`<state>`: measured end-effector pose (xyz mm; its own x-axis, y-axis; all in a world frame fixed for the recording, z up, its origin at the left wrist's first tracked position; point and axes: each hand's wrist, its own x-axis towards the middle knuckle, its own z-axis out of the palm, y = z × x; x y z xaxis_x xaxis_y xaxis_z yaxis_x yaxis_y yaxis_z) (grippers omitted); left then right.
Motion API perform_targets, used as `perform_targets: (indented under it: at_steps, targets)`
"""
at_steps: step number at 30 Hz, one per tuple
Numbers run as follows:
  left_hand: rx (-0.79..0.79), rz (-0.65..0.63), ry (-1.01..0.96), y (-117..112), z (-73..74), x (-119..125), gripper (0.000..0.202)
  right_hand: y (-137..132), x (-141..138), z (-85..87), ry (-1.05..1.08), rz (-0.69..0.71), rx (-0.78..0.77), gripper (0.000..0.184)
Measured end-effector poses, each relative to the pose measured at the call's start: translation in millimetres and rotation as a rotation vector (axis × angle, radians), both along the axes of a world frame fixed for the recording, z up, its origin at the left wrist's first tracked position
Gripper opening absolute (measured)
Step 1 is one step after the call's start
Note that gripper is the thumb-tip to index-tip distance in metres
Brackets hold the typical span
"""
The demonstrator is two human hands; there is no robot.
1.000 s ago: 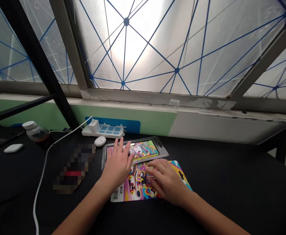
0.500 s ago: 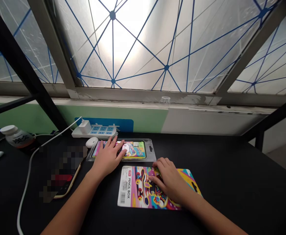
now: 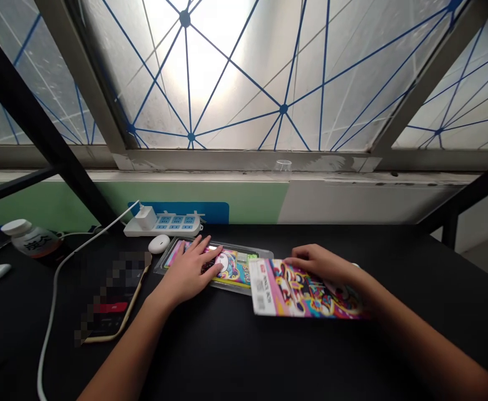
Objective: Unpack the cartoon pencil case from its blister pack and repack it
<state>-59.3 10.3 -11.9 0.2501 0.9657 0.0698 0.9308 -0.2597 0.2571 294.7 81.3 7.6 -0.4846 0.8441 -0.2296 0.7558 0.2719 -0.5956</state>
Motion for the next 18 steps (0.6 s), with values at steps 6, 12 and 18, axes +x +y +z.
perform_targets:
  at_steps: [6,12,18]
  targets:
    - [0.011,-0.017,-0.06,-0.2,-1.2,-1.1,0.051,21.3,25.7,-20.8,-0.016,-0.095,0.051,0.059]
    - [0.03,-0.033,-0.031,1.2,-2.1,-2.3,0.052,15.1,34.7,-27.2,-0.022,-0.193,0.122,0.06]
    - [0.044,-0.029,-0.005,0.4,-3.6,-0.4,0.051,6.6,29.1,-16.6,0.029,-0.258,0.19,0.056]
